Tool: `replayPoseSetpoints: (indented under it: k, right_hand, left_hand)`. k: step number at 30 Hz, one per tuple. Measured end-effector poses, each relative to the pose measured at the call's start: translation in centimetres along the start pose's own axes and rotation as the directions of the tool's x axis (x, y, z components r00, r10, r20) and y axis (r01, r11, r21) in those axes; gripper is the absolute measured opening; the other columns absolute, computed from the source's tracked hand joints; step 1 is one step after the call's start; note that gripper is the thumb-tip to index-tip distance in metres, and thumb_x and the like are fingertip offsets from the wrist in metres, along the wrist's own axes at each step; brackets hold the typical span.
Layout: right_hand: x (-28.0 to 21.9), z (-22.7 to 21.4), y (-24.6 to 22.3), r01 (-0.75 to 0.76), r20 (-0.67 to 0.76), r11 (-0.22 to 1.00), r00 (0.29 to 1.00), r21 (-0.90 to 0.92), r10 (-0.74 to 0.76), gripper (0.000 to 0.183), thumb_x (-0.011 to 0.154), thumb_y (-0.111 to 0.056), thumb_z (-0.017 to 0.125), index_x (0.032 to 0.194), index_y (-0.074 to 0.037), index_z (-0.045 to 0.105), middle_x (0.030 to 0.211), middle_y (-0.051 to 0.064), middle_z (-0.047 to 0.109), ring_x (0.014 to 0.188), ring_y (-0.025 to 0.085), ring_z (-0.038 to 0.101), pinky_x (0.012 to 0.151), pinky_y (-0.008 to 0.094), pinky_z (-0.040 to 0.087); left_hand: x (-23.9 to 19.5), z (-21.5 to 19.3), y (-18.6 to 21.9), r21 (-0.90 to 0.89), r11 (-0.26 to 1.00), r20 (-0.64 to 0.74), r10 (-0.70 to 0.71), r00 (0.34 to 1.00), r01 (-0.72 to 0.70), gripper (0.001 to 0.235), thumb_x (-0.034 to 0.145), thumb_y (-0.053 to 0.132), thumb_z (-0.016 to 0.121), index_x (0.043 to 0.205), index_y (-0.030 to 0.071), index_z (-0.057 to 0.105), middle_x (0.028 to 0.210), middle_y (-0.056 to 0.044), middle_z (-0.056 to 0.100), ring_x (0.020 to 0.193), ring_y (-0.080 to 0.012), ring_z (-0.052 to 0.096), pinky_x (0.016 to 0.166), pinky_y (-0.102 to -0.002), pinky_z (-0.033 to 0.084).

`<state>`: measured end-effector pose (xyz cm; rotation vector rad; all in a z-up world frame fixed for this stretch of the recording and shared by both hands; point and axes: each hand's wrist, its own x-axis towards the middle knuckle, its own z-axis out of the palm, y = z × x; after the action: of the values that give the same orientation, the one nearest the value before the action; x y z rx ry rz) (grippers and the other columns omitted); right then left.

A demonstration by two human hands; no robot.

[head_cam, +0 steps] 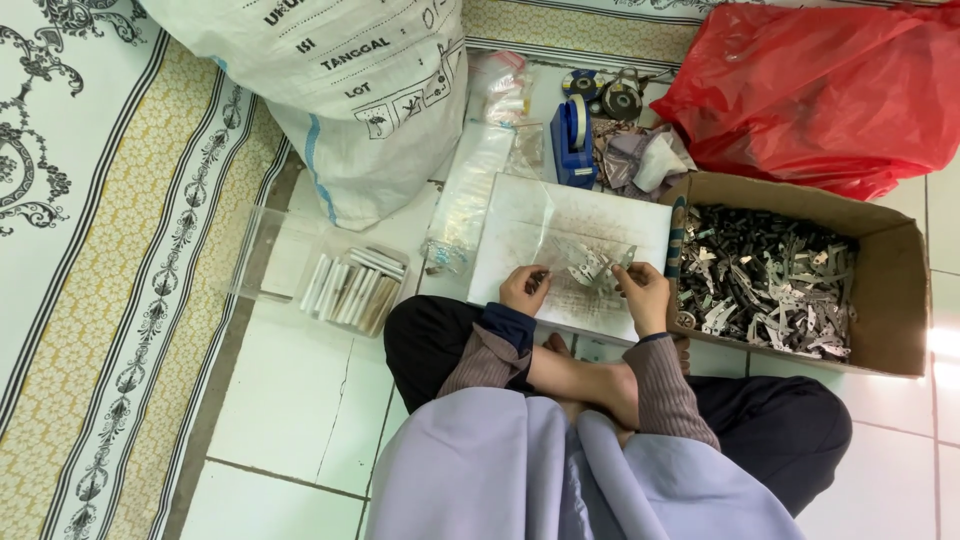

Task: The person sits on the floor and packs small metal clips into clear plastic bags. They pick clips from a cardboard box, place them into a bag, and seal it using a handheld heat sealer. The sealed bag is then placed into a clear plastic container.

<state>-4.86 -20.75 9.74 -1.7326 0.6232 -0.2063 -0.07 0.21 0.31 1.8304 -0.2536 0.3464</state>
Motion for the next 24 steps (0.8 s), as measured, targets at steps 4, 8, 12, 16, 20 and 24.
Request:
replayPoseSetpoints:
  k: [4, 8, 12, 16, 20, 24]
  right_hand:
    - [-0.6, -0.7, -0.7, 0.048, -0.037, 0.996, 0.998, -0.071, -0.05, 0.026, 0.094, -0.019, 0.083, 0.105, 0.001, 0.072, 0.088, 0.016, 0.072, 0.071, 0.019, 0.068, 0.061, 0.031, 0.054]
    - [-2.6, -0.5, -2.5, 0.127, -0.002, 0.989, 0.992, 0.082, -0.127, 0.016, 0.098, -0.015, 0.077, 0.102, -0.001, 0.07, 0.086, 0.014, 0.072, 0.073, 0.019, 0.069, 0.069, 0.031, 0.054]
    - [-5.0, 0.9, -3.2, 0.193, 0.071, 0.979, 0.978, 0.062, -0.198, 0.018, 0.095, -0.016, 0.08, 0.093, -0.002, 0.069, 0.08, 0.016, 0.073, 0.072, 0.021, 0.07, 0.071, 0.034, 0.055]
    - [-5.4, 2.4, -4.3, 0.31, 0.085, 0.95, 0.948, -0.038, -0.306, 0.012, 0.092, -0.012, 0.082, 0.096, -0.005, 0.074, 0.084, 0.016, 0.075, 0.076, 0.024, 0.074, 0.071, 0.035, 0.056]
    - [-5.0, 2.8, -5.8, 0.477, 0.09, 0.856, 0.879, -0.199, -0.468, 0.009, 0.091, -0.013, 0.083, 0.095, -0.009, 0.076, 0.089, 0.011, 0.075, 0.069, 0.022, 0.068, 0.067, 0.031, 0.05]
    - [-6.1, 2.4, -9.9, 0.567, 0.19, 0.778, 0.824, -0.27, -0.534, 0.012, 0.093, -0.016, 0.08, 0.103, -0.011, 0.078, 0.096, 0.009, 0.073, 0.069, 0.019, 0.066, 0.069, 0.033, 0.049]
  left_hand:
    - [-0.2, 0.1, 0.0, 0.0, 1.0, -0.01, 0.001, 1.0, -0.001, 0.011, 0.088, 0.012, 0.079, 0.098, 0.01, 0.074, 0.078, -0.006, 0.069, 0.059, -0.0212, 0.068, 0.049, -0.029, 0.055]
    - [-0.3, 0.2, 0.3, -0.021, 0.999, -0.033, 0.026, 0.999, -0.027, 0.009, 0.088, 0.012, 0.079, 0.095, 0.01, 0.074, 0.075, -0.006, 0.068, 0.056, -0.0203, 0.066, 0.048, -0.029, 0.054]
    - [-0.3, 0.4, 1.9, -0.001, 0.997, -0.082, 0.074, 0.994, -0.074, 0.009, 0.09, 0.017, 0.079, 0.093, 0.012, 0.073, 0.072, -0.003, 0.066, 0.053, -0.0181, 0.064, 0.046, -0.027, 0.052]
    - [0.3, -0.5, 5.9, -0.033, 0.996, -0.111, 0.077, 0.991, -0.081, 0.008, 0.088, 0.012, 0.08, 0.093, 0.011, 0.074, 0.071, -0.004, 0.067, 0.052, -0.0182, 0.063, 0.047, -0.027, 0.052]
    - [0.8, -0.9, 8.7, -0.003, 0.992, -0.117, 0.129, 0.985, -0.13, 0.01, 0.086, 0.008, 0.08, 0.092, 0.012, 0.074, 0.069, -0.003, 0.067, 0.051, -0.0186, 0.063, 0.046, -0.027, 0.052]
    - [1.8, -2.1, 11.9, -0.071, 0.99, -0.121, 0.116, 0.986, -0.125, 0.008, 0.086, 0.008, 0.08, 0.092, 0.012, 0.075, 0.067, -0.003, 0.068, 0.051, -0.0179, 0.064, 0.046, -0.026, 0.053]
